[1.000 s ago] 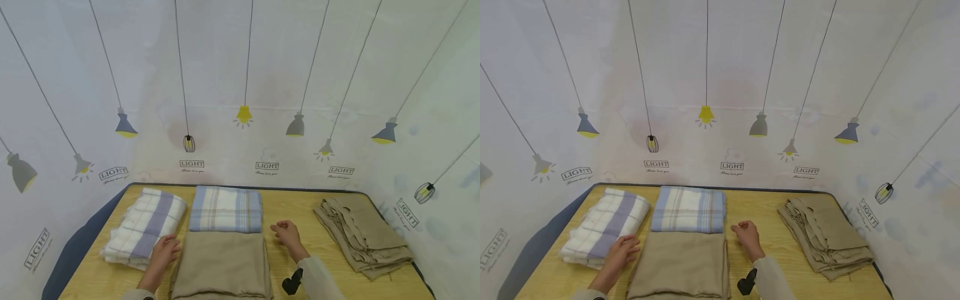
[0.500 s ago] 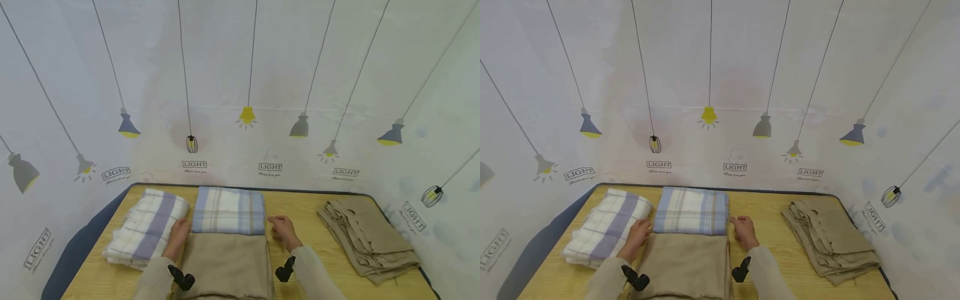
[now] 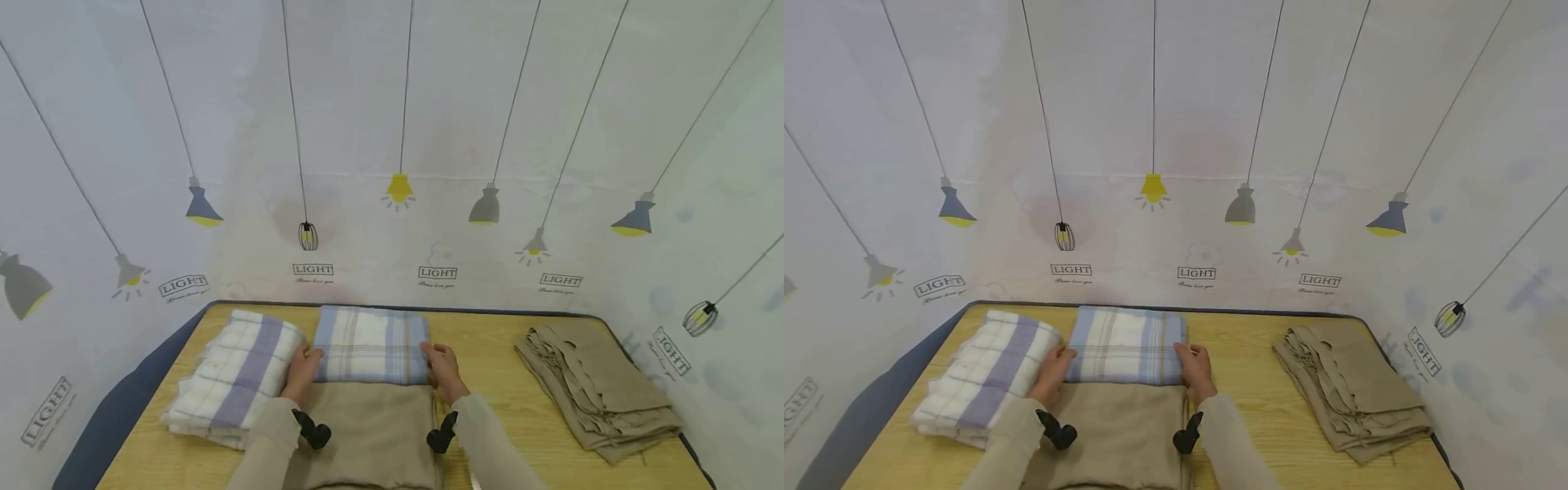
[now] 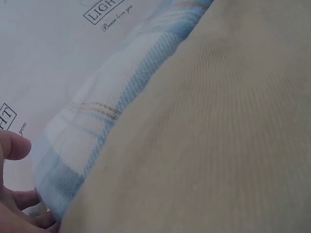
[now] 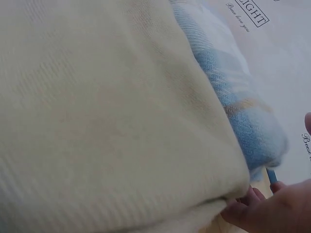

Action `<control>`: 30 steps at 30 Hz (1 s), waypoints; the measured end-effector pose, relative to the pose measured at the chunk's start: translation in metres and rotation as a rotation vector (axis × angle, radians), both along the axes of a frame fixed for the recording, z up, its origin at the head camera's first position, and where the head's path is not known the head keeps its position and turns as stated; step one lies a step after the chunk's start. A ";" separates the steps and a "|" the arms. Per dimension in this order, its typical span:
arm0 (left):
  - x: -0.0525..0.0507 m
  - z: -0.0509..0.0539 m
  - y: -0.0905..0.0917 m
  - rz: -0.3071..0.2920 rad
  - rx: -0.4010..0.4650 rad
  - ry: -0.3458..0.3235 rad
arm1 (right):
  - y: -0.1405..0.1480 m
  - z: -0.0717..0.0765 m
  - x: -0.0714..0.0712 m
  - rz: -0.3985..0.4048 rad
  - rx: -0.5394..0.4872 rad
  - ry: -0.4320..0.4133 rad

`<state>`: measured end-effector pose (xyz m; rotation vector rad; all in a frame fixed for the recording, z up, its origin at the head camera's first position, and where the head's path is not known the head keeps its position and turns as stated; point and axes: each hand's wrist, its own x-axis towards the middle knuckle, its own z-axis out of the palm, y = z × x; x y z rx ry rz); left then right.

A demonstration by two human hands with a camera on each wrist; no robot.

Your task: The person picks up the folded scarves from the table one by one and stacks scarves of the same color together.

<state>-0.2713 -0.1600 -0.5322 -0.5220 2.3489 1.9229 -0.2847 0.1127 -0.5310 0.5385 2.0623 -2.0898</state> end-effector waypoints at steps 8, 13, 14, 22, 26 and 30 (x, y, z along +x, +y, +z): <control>-0.004 -0.009 -0.003 -0.007 0.010 -0.019 | 0.000 -0.005 -0.004 0.025 -0.059 -0.070; -0.009 -0.013 -0.005 -0.008 0.026 -0.015 | -0.004 -0.015 -0.010 0.094 -0.058 -0.046; -0.010 -0.013 -0.005 -0.009 0.025 -0.008 | -0.005 -0.017 -0.011 0.109 -0.052 -0.035; -0.017 -0.011 -0.008 -0.044 0.047 0.038 | -0.004 -0.013 -0.014 0.161 -0.062 0.048; -0.019 -0.007 -0.007 -0.046 0.099 0.052 | -0.001 -0.006 -0.016 0.166 -0.068 0.071; -0.019 -0.003 -0.003 -0.023 0.143 0.080 | 0.006 0.002 -0.019 0.164 -0.064 0.066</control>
